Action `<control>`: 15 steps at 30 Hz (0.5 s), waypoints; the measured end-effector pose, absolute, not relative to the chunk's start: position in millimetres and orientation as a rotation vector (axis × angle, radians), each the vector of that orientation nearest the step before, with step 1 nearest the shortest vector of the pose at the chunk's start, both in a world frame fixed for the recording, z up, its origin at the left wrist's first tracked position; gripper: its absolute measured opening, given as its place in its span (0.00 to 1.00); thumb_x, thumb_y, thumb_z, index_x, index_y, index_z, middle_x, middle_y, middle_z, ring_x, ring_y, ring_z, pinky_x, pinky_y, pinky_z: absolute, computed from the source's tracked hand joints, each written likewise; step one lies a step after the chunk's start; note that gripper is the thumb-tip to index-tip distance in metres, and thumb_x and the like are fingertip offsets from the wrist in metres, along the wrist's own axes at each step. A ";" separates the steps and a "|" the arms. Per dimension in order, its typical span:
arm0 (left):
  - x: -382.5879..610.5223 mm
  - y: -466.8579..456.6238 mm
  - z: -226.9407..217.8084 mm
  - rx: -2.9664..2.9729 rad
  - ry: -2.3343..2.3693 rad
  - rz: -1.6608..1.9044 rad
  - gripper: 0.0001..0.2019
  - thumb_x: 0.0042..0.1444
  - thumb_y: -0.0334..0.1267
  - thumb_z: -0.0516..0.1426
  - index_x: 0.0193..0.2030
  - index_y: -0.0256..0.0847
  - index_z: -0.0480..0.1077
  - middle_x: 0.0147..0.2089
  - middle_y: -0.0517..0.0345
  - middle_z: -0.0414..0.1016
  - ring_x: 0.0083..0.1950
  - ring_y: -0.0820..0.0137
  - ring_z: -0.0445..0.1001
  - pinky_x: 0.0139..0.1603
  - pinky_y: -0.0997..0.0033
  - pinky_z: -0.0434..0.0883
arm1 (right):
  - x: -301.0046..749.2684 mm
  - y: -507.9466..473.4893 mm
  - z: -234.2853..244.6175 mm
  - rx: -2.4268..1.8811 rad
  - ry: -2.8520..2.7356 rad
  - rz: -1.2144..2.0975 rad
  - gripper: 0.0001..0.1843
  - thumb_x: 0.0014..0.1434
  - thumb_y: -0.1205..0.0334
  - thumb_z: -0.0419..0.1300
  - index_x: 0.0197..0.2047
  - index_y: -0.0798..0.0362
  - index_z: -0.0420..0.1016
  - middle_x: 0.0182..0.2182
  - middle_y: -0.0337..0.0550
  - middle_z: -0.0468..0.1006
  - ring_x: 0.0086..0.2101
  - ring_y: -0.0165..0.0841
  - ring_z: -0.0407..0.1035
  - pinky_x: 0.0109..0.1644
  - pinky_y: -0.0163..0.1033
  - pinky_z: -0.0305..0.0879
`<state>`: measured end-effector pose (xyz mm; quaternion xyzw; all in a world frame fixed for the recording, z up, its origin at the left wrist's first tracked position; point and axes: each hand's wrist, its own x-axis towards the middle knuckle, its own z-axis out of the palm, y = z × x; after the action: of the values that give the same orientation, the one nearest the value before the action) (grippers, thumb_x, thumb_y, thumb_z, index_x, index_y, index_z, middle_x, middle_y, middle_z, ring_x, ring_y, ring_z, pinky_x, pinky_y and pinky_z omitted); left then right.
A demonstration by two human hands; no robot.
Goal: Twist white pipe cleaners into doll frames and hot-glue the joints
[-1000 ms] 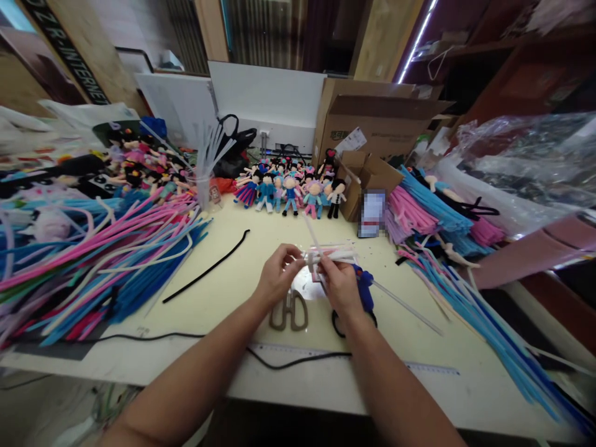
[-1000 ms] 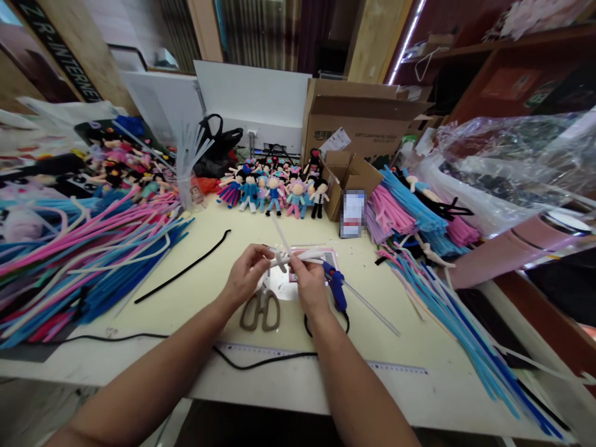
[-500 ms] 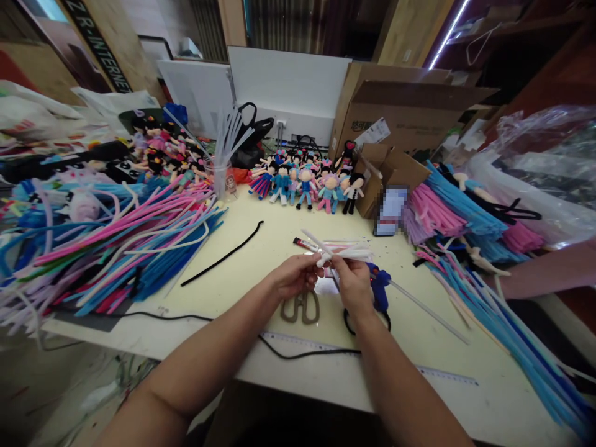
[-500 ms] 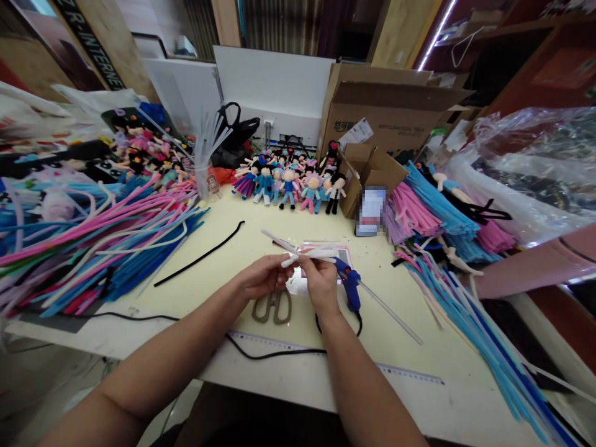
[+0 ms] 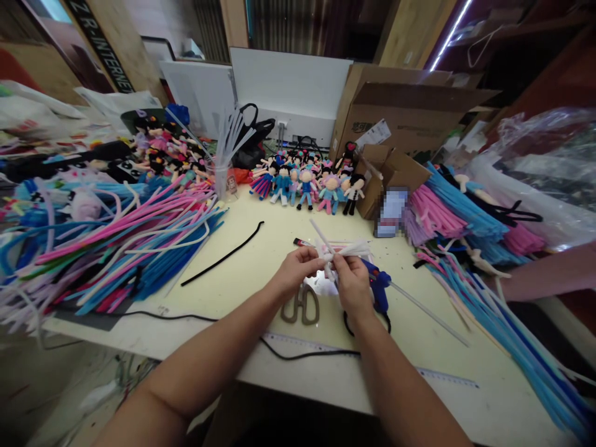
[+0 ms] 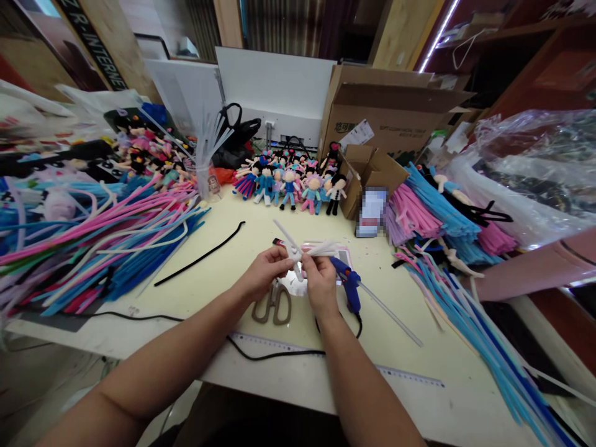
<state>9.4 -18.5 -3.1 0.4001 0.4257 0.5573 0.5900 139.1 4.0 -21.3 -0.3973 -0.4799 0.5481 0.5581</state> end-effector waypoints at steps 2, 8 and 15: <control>9.4 -19.2 -2.8 1.030 1.027 1.339 0.13 0.42 0.43 0.64 0.27 0.37 0.67 0.24 0.62 0.67 0.25 0.77 0.63 0.27 0.76 0.60 | 138.6 4.8 -24.1 -0.932 -1.103 1.312 0.15 0.50 0.50 0.61 0.33 0.55 0.71 0.22 0.35 0.67 0.23 0.26 0.60 0.27 0.33 0.58; 10.2 -24.4 -0.6 1.340 1.224 1.386 0.08 0.48 0.41 0.60 0.30 0.38 0.70 0.29 0.60 0.70 0.32 0.73 0.67 0.35 0.74 0.63 | 136.6 4.9 -24.0 -0.900 -1.052 1.368 0.14 0.50 0.52 0.62 0.34 0.55 0.72 0.25 0.37 0.71 0.25 0.27 0.63 0.30 0.33 0.61; 8.8 -27.2 2.8 1.501 1.283 1.380 0.07 0.50 0.39 0.59 0.35 0.40 0.73 0.34 0.58 0.74 0.36 0.70 0.69 0.41 0.73 0.64 | 137.2 6.2 -20.0 -0.889 -1.042 1.399 0.15 0.49 0.53 0.63 0.34 0.55 0.72 0.25 0.37 0.72 0.26 0.27 0.64 0.30 0.33 0.61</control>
<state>8.8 -27.2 2.8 0.5818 0.4972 0.5349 0.3580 137.2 6.2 -20.0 -0.3770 -0.4415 0.5932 0.5578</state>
